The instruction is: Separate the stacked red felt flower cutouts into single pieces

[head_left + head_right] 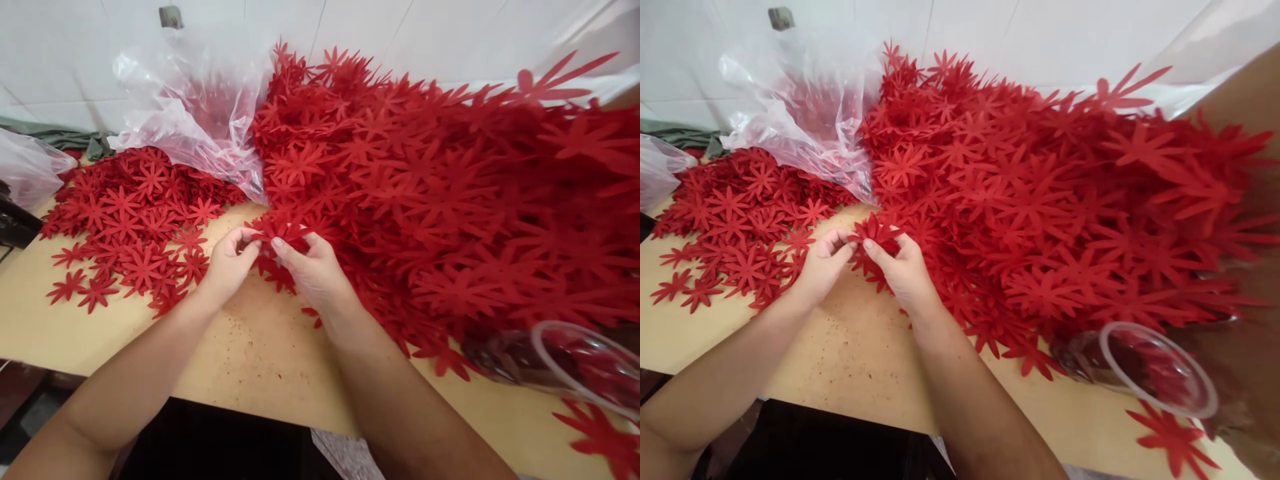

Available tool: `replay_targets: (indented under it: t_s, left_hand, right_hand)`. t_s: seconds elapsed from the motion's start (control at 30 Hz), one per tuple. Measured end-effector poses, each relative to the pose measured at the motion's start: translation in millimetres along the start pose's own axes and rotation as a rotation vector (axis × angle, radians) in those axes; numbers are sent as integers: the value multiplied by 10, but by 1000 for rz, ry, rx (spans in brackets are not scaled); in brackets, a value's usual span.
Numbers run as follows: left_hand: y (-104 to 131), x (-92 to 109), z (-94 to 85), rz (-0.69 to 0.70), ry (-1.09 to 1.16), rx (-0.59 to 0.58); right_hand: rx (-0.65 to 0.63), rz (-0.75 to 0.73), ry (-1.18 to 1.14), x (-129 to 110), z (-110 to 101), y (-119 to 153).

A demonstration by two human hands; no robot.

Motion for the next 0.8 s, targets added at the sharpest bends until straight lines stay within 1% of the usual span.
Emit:
replay_targets:
  t_s: [0.1,0.2,0.27,0.33,0.47,0.53,0.6,0.7,0.8]
  left_hand:
    - [48,-9,26,52,-69,4]
    - [105,58,7,171,-104,46]
    - [135,114,-18,243,-86,74]
    - [147,134,-17,261,-74,59]
    - [153,113,55,241,-76,-39]
    - [149,89,75,217,-56,-55]
    - [135,50,88,163,-8,-70]
    - [78,6,57,93,44,-41]
    - [8,-24,-25,29,49,52]
  right_hand:
    - [63,37,-8,32,-58,-20]
    - [136,34,-14,22,-110,-36]
    - [141,40,-5,13,-104,-31]
    - [108,49,16,5,-70,-17]
    - [49,5,84,-34,-23,-3]
    - [40,-24,111,-43,-25,-11]
    - [31,-44,120,-39,-26,-17]
    - [-26,-47,127,-10,14,5]
    - [-136,-38,161,15,105,70]
Point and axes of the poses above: each hand's wrist, its own y-axis away from the middle knuckle, its own z-axis out of the palm, x = y × z, the point moved 7 cm from there along -y, towards the middle knuckle, and after that the axes turned 13 degrees about x, right-handed, at the moved point
